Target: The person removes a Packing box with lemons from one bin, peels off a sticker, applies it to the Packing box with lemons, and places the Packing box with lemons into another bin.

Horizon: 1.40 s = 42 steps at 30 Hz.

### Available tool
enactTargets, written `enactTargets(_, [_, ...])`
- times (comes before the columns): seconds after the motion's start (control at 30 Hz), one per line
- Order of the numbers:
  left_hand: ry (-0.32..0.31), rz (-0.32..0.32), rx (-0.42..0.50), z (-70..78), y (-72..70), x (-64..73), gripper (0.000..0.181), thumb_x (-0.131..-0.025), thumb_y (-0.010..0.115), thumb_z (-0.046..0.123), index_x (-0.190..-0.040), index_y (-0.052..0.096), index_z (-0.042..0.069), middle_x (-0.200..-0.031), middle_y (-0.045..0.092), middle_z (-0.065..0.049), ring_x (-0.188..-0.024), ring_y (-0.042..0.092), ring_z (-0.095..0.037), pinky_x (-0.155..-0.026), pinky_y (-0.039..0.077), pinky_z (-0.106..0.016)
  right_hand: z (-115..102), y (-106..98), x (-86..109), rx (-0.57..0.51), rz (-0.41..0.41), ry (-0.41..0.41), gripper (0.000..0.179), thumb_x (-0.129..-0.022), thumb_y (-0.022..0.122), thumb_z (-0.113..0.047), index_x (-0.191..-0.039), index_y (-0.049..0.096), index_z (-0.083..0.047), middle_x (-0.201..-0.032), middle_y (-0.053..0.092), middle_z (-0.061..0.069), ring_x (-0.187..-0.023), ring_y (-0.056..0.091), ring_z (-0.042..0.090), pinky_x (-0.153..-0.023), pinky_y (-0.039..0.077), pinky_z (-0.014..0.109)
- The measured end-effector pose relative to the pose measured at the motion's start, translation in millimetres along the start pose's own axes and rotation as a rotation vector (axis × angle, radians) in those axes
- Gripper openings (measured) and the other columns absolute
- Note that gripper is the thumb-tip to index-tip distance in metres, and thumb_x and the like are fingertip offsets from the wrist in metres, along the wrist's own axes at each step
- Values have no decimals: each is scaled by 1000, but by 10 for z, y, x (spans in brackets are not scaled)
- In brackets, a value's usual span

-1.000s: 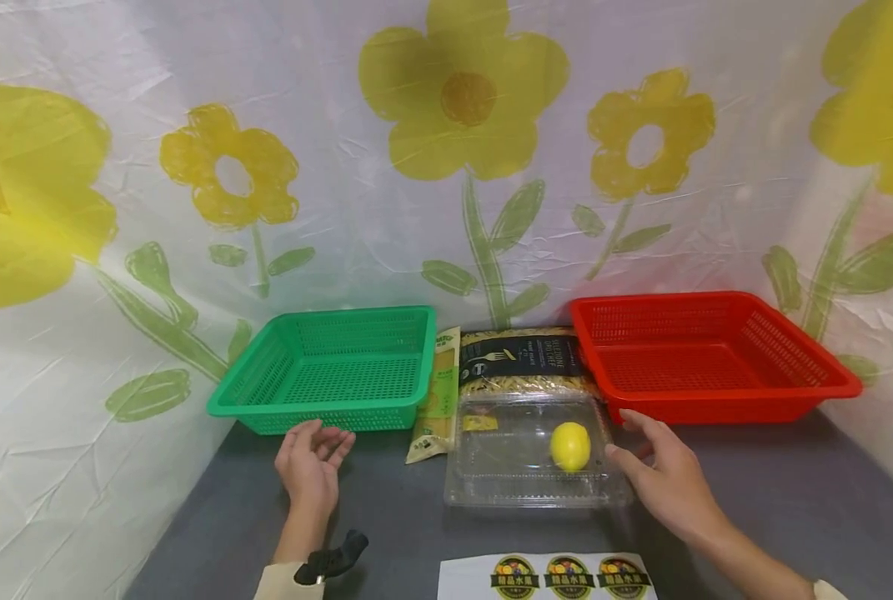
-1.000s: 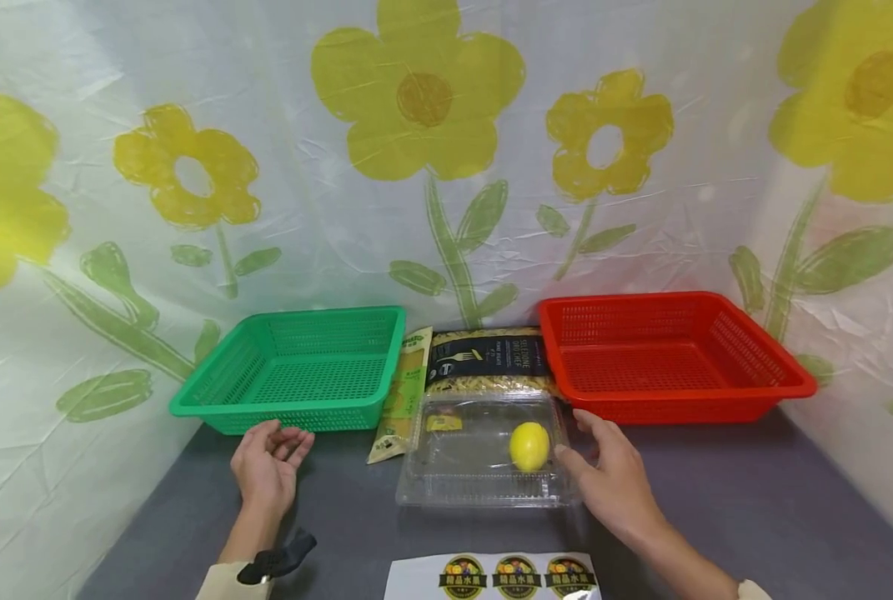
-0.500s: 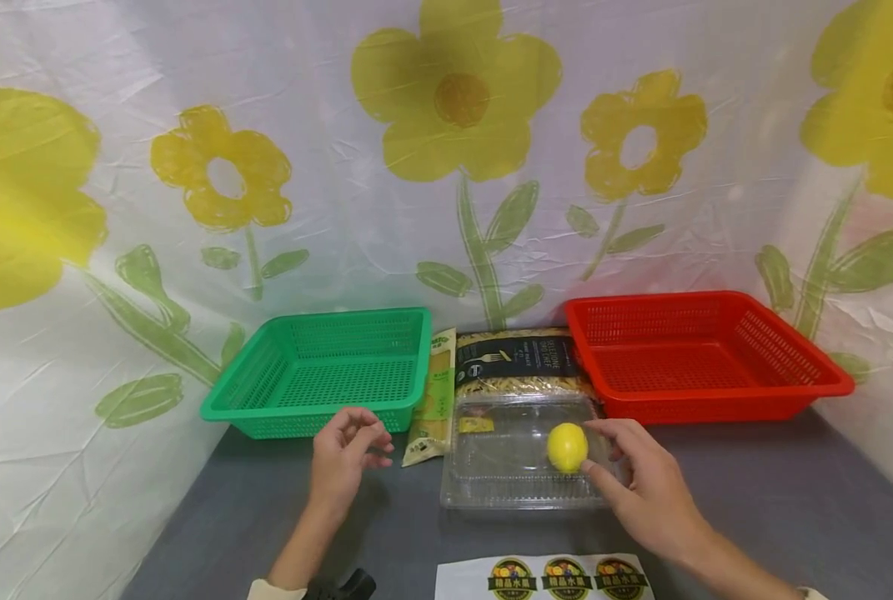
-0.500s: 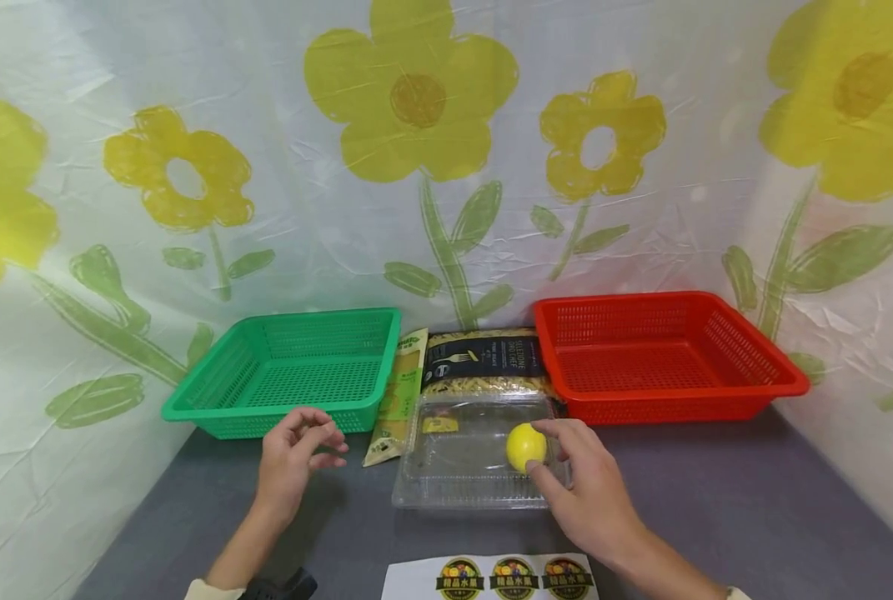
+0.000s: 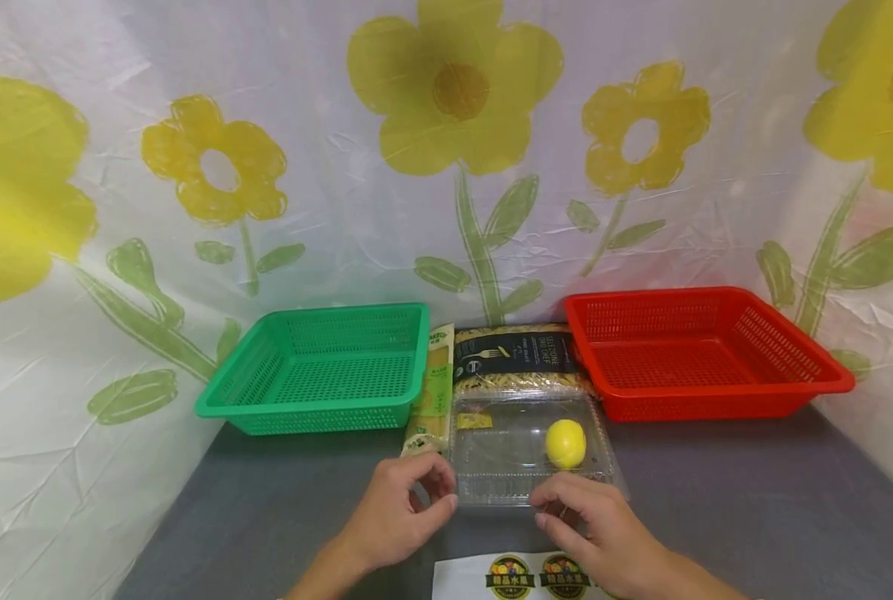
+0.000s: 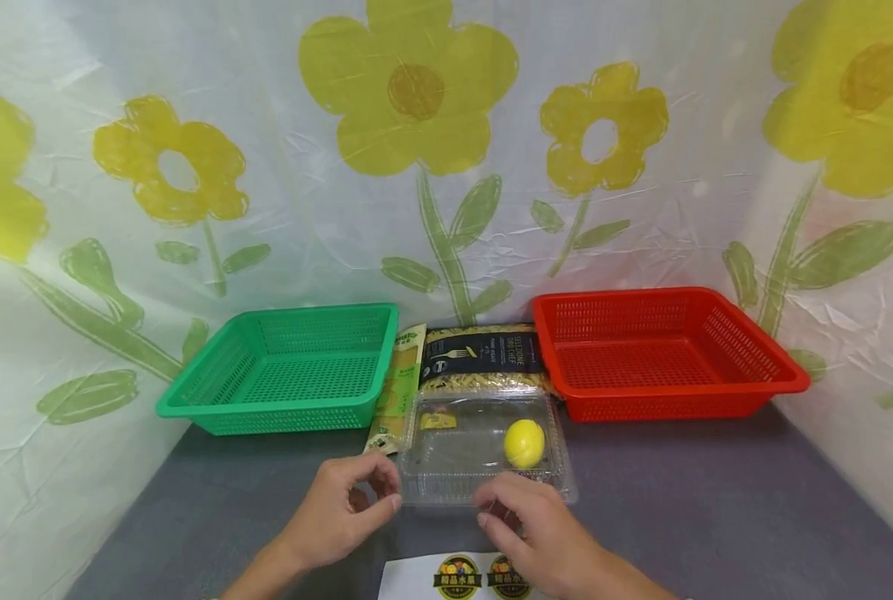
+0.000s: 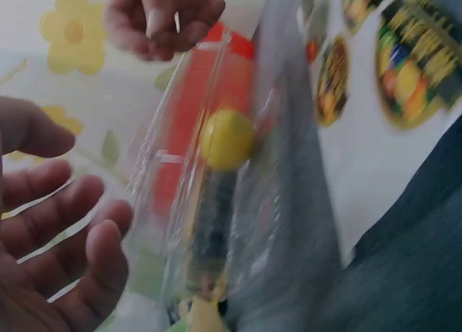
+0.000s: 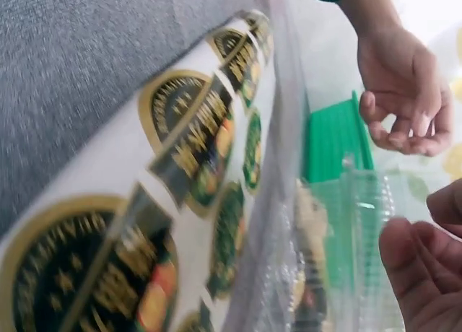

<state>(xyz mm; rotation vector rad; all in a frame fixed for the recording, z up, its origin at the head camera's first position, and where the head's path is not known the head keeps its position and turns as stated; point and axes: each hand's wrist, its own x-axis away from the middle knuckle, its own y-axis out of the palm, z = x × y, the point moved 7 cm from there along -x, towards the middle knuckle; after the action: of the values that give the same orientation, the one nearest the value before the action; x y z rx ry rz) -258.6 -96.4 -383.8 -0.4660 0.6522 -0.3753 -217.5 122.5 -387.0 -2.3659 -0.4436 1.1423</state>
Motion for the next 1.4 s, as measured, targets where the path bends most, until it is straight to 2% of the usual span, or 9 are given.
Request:
enactTargets(0.07, [-12,-92,44,5,103,47,12,-88,71,5,-92,67,15,-77,66,5,-70,61,-1,-51,53,-23,8,74,14,-36,-46,-13,30,-91,70,5,-110,65,-17,-95,68,-3,-78,62,3,-60,54,20])
enactTargets(0.17, [-92,-235,127,-50,251,135,5,-92,70,8,-96,68,10,-77,66,4,-68,60,0,-53,54,-24,48,205,42,-88,-145,6,23,-93,69,2,-111,66,-12,-93,68,-2,-76,62,0,-59,54,19])
enactTargets(0.27, [-185,-356,189,-163,391,219,9,-94,70,12,-100,68,6,-75,65,7,-64,58,1,-56,53,-22,147,361,78,-138,-270,91,15,-96,69,-7,-111,67,-8,-94,68,-2,-75,60,-3,-60,53,18])
enactTargets(0.37, [-236,-437,211,-280,516,284,13,-93,71,13,-102,69,5,-74,63,12,-63,57,3,-59,51,-19,268,507,133,-165,-371,185,17,-97,69,-13,-112,68,-5,-94,66,-3,-75,57,-6,-62,53,18])
enactTargets(0.47, [-252,-480,231,-370,616,327,13,-90,73,11,-101,70,5,-73,62,14,-63,56,5,-60,50,-17,369,611,194,-154,-422,226,19,-96,70,-15,-113,68,-6,-93,63,-5,-73,53,-7,-61,51,17])
enactTargets(0.63, [-275,-501,250,-466,710,373,14,-88,76,7,-101,71,5,-72,61,14,-61,55,5,-56,50,-17,450,682,246,-103,-436,220,21,-94,73,-16,-112,69,-7,-90,58,-8,-69,47,-8,-57,46,15])
enactTargets(0.73, [-294,-493,243,-506,721,387,14,-87,78,6,-99,71,5,-71,60,14,-60,55,4,-55,49,-17,473,702,245,-85,-444,214,22,-94,74,-17,-112,70,-6,-92,58,-8,-69,46,-8,-57,45,15])
enactTargets(0.97, [-285,-473,221,-564,730,381,12,-87,80,9,-97,73,7,-71,60,12,-59,51,6,-54,46,-15,528,730,222,-23,-439,250,24,-86,79,-17,-107,72,-7,-91,56,-10,-70,45,-7,-58,44,15])
enactTargets(1.4, [-304,-448,224,-617,712,402,13,-87,80,13,-96,74,6,-71,58,14,-55,48,5,-51,43,-15,563,766,205,-48,-403,352,22,-85,80,-21,-98,73,-5,-86,55,-12,-72,46,-6,-61,46,17])
